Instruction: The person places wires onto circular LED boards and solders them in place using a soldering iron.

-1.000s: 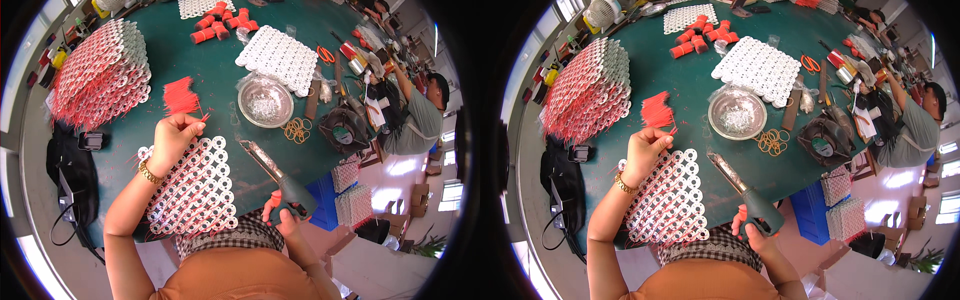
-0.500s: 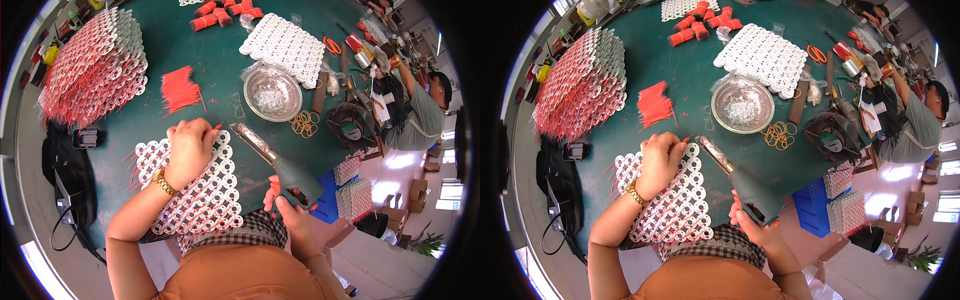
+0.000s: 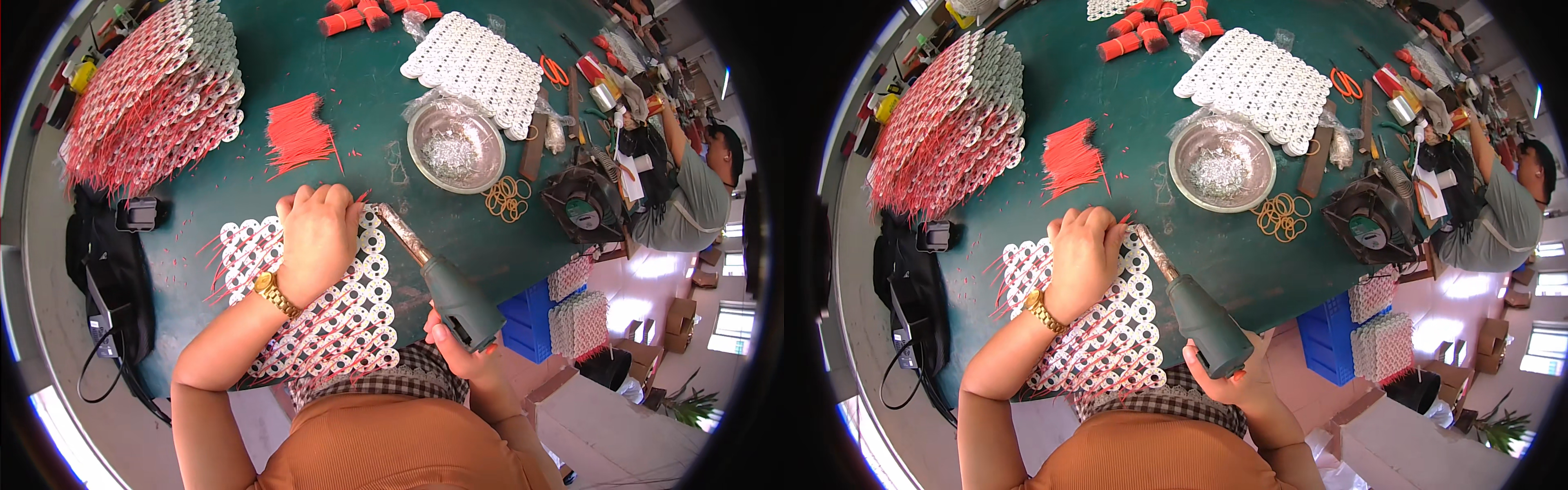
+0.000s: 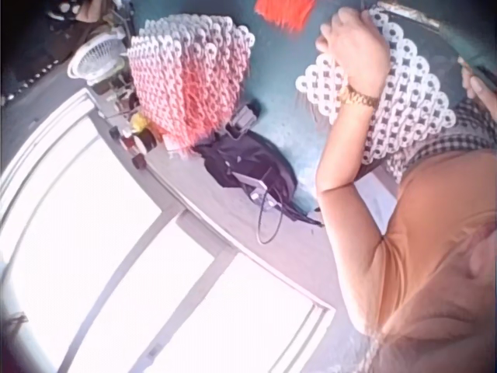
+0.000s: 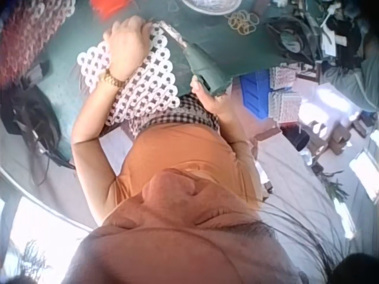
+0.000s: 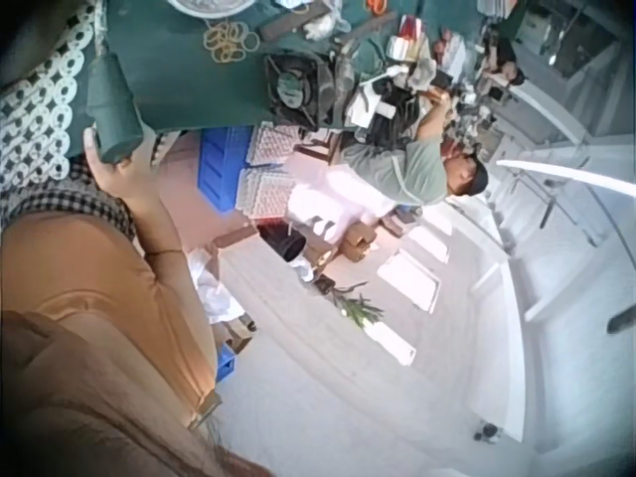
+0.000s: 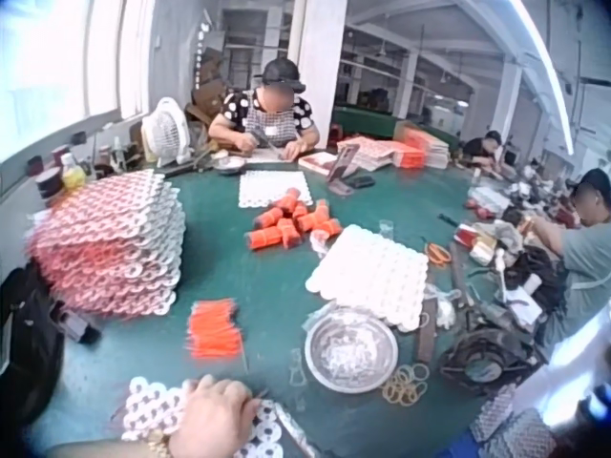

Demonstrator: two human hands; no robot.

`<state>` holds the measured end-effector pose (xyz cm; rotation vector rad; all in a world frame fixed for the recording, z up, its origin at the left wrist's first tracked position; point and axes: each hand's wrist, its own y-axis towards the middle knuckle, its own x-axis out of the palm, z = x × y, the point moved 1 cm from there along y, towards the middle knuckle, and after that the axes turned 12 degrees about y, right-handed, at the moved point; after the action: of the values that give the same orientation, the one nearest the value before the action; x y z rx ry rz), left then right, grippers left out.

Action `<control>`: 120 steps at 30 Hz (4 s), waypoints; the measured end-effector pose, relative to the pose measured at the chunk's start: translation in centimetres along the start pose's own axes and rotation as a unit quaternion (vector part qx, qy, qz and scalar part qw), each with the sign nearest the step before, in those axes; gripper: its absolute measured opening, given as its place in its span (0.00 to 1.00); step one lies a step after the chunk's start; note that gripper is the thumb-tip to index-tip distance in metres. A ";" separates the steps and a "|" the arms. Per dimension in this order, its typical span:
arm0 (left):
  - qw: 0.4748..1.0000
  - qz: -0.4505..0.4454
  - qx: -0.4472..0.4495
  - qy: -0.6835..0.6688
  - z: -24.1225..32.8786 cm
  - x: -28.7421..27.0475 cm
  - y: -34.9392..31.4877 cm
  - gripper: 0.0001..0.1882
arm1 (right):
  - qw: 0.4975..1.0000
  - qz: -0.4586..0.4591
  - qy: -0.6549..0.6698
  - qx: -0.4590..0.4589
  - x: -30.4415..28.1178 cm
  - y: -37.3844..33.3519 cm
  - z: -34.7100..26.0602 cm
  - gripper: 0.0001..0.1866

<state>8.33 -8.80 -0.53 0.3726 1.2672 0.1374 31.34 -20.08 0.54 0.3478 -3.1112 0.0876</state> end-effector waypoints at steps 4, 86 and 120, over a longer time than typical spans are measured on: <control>1.000 0.006 0.003 0.014 -0.2 0.4 -0.2 0.06 | 0.999 0.044 0.010 0.016 0.8 0.5 -0.8 0.07; 0.996 -0.040 0.072 -0.016 -0.4 -0.6 -0.7 0.05 | 0.990 -0.020 -0.138 -0.004 -0.3 -0.6 -0.1 0.15; 0.986 -0.086 -0.003 -0.142 -0.1 -4.8 -1.7 0.05 | 0.980 -0.030 0.192 0.043 -0.4 -3.8 3.8 0.35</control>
<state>6.60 -11.82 3.15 0.2650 1.0118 -0.0581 32.53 -23.92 -3.04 0.3758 -2.7179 0.2563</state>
